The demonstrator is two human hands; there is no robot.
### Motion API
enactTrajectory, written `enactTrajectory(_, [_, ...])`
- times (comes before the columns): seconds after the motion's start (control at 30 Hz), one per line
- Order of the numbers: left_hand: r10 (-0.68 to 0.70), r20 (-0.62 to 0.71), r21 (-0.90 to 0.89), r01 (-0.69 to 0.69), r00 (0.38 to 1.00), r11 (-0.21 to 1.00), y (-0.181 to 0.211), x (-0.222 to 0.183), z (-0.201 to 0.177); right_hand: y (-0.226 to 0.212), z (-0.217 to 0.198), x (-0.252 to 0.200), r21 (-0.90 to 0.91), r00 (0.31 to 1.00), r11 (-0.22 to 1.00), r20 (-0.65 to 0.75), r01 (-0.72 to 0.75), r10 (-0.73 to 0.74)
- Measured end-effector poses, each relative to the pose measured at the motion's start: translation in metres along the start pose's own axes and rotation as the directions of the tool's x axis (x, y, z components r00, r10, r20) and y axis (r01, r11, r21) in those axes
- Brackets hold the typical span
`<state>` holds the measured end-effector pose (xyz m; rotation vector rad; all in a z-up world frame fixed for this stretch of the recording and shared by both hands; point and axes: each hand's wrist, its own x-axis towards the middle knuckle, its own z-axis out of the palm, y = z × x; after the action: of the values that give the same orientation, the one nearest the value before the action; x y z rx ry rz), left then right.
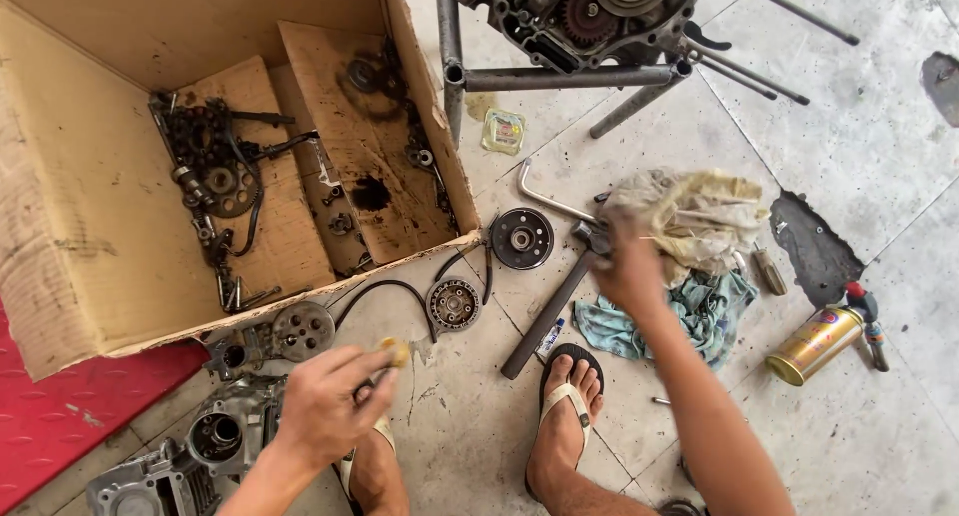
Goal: Sorting and inspecting motorcycle engine parts from a box during a repair process.
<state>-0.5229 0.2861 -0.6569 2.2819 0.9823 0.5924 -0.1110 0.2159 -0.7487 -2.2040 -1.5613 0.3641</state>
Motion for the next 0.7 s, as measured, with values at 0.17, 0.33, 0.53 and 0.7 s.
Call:
enactTrajectory(0.17, [0.357, 0.310, 0.099, -0.403, 0.881, 0.910, 0.047, 0.076, 0.016, 0.038, 0.125, 0.008, 0.148, 0.999, 0.989, 0.033, -0.011, 0.006])
enactTrajectory(0.33, [0.278, 0.652, 0.060, -0.414, 0.705, 0.908, 0.034, 0.121, 0.091, 0.047, 0.158, -0.002, 0.320, 0.986, 0.938, -0.047, -0.136, 0.160])
enactTrajectory(0.53, [0.272, 0.432, 0.130, -0.358, 0.860, 0.925, -0.055, 0.129, 0.225, 0.049, 0.123, -0.013, 0.389, 0.990, 0.910, 0.051, -0.143, 0.134])
enactTrajectory(0.7, [0.355, 0.335, 0.236, -0.442, 0.873, 0.865, -0.100, 0.111, 0.285, 0.051, 0.089, -0.031, 0.520, 0.983, 0.838, 0.017, -0.165, 0.183])
